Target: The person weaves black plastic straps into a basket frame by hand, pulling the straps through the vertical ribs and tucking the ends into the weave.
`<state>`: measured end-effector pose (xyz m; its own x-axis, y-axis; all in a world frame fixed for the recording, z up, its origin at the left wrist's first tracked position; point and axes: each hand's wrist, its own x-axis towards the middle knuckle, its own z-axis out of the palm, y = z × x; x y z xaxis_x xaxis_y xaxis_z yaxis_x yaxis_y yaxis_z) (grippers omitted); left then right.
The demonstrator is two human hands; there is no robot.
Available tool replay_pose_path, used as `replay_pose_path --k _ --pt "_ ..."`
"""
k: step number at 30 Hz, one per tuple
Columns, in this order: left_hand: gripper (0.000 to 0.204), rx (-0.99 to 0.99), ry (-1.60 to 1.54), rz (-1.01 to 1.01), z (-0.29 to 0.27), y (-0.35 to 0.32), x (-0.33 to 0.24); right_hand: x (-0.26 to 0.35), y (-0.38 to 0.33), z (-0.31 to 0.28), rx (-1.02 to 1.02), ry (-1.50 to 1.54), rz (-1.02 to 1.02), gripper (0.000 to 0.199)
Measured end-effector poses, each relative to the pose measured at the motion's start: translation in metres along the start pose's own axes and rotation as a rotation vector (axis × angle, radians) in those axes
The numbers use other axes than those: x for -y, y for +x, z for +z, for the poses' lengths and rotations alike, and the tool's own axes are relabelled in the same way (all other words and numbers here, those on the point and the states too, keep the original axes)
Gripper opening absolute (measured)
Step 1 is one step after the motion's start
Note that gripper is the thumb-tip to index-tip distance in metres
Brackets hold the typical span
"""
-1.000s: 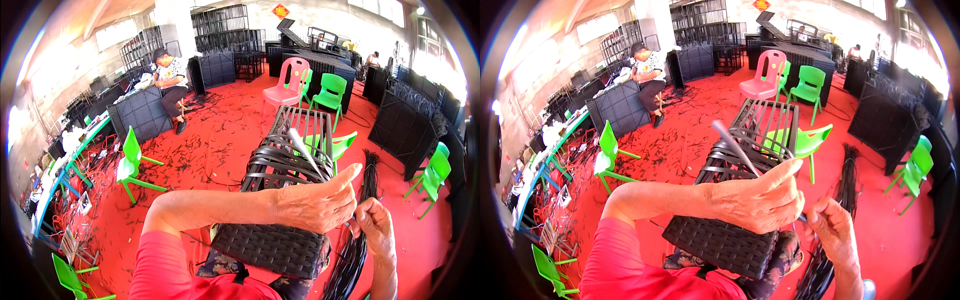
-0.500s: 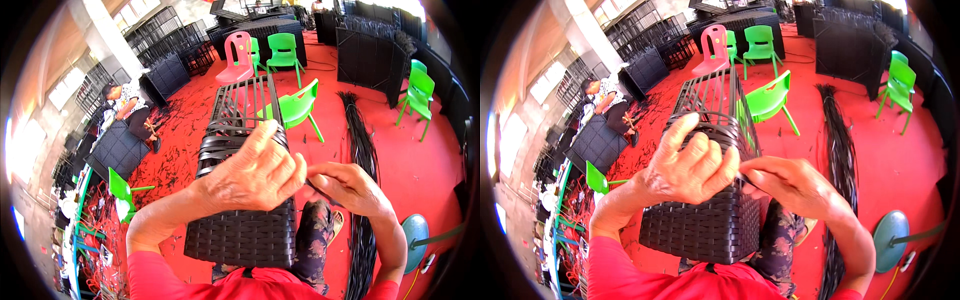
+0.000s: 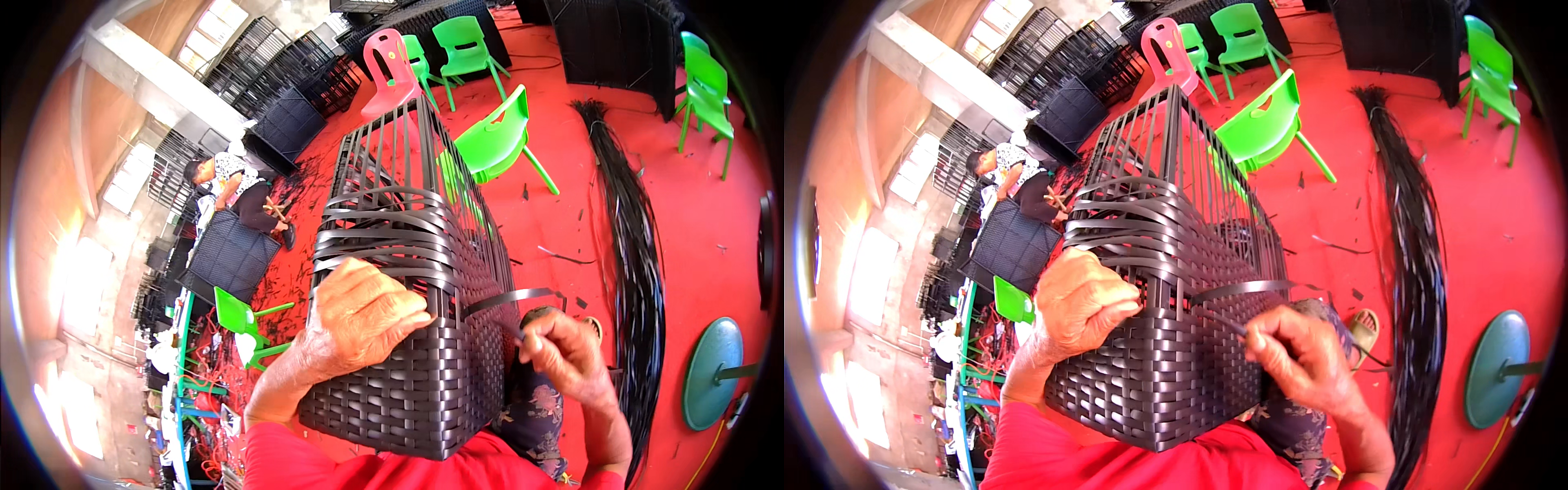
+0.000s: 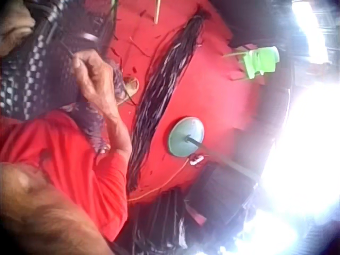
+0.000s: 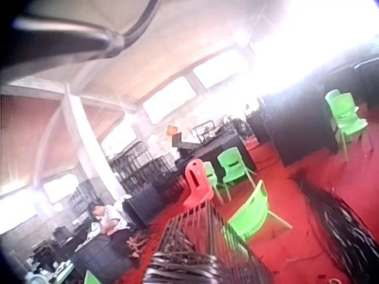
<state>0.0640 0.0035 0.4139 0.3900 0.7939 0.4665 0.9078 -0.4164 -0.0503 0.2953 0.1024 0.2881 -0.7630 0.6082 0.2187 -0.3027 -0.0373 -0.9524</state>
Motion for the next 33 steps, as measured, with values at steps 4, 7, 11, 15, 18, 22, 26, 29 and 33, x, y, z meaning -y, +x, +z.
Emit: replay_pose_path --k 4,7,11,15,18,22,26,29,33 --pt "0.015 0.079 -0.085 -0.137 0.006 -0.004 0.005 -0.048 -0.021 0.017 -0.046 0.168 0.031 0.014" --pt "0.016 0.081 -0.089 -0.126 0.010 -0.004 0.008 -0.076 -0.020 0.031 -0.090 0.270 0.074 0.016" --pt "0.017 0.089 -0.098 -0.151 0.011 -0.001 0.008 -0.086 -0.014 0.033 -0.069 0.316 0.156 0.017" --pt "0.011 0.129 -0.133 -0.241 0.010 -0.001 0.001 -0.082 -0.001 0.027 -0.125 0.138 -0.135 0.013" --pt "0.017 0.138 -0.130 -0.225 0.009 -0.001 0.002 -0.076 0.000 0.022 -0.112 0.115 -0.107 0.012" --pt "0.018 0.193 -0.141 -0.228 0.008 0.000 0.004 -0.073 -0.001 0.023 -0.080 0.231 0.003 0.013" --pt "0.019 0.225 -0.142 -0.263 0.006 0.000 0.003 -0.073 -0.003 0.023 -0.057 0.404 0.115 0.014" --pt "0.019 0.239 -0.137 -0.260 0.007 0.000 0.003 -0.073 0.001 0.021 -0.055 0.465 0.109 0.014" --pt "0.018 0.224 -0.139 -0.254 0.007 -0.001 0.005 -0.066 0.013 0.021 -0.081 0.460 -0.049 0.012"
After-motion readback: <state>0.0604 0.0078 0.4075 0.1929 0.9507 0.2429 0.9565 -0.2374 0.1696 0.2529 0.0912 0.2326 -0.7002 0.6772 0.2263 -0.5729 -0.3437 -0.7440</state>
